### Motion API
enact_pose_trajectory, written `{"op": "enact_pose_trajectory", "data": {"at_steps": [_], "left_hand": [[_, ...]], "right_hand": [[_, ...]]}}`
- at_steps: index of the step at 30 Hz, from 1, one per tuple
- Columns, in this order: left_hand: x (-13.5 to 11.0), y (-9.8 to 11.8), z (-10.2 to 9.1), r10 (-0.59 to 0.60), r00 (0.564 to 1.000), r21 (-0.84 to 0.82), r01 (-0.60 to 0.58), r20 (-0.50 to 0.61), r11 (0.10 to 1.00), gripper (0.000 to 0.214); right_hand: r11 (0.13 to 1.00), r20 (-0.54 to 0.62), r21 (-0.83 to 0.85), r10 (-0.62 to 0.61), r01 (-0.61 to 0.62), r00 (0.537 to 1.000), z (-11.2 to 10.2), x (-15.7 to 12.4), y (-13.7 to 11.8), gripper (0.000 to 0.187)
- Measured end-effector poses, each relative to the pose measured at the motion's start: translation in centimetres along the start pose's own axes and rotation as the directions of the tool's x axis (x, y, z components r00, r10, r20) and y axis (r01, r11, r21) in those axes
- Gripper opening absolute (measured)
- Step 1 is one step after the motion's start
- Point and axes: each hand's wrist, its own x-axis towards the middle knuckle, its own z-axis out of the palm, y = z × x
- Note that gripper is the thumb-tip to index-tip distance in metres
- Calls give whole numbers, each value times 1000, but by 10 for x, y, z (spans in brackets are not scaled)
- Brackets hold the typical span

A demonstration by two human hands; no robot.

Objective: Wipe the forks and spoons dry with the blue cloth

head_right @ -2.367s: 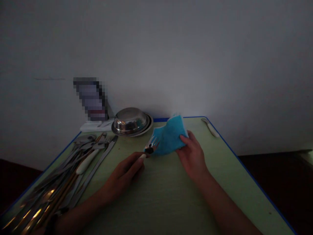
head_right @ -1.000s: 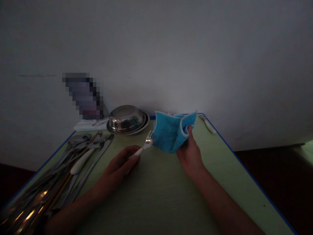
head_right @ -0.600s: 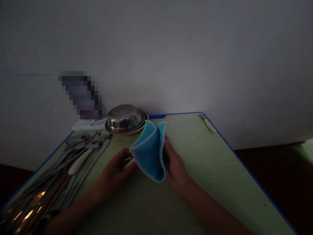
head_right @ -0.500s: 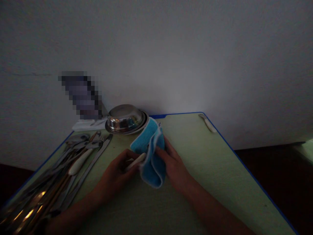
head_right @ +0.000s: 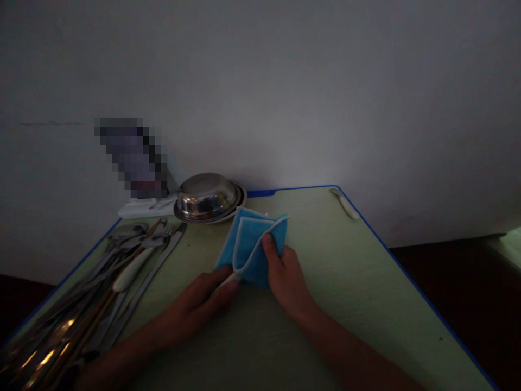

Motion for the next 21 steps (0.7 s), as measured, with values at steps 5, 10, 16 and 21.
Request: {"op": "enact_pose_trajectory", "data": {"at_steps": [5, 10, 16, 21], "left_hand": [[1, -1, 0, -71, 993, -81, 64, -93, 995, 31], [1, -2, -1, -100, 971, -110, 78, -215, 991, 36], [1, -5, 0, -104, 966, -90, 84, -239, 992, 33], [3, -4, 1, -130, 947, -80, 111, -293, 991, 35]], "right_hand": [[947, 13, 314, 72, -72, 997, 0, 11, 5, 48], [652, 223, 743, -29, -151, 974, -4, 17, -6, 44], [692, 491, 504, 264, -517, 831, -29, 38, -11, 50], [994, -163, 93, -47, 63, 986, -55, 59, -4, 53]]}}
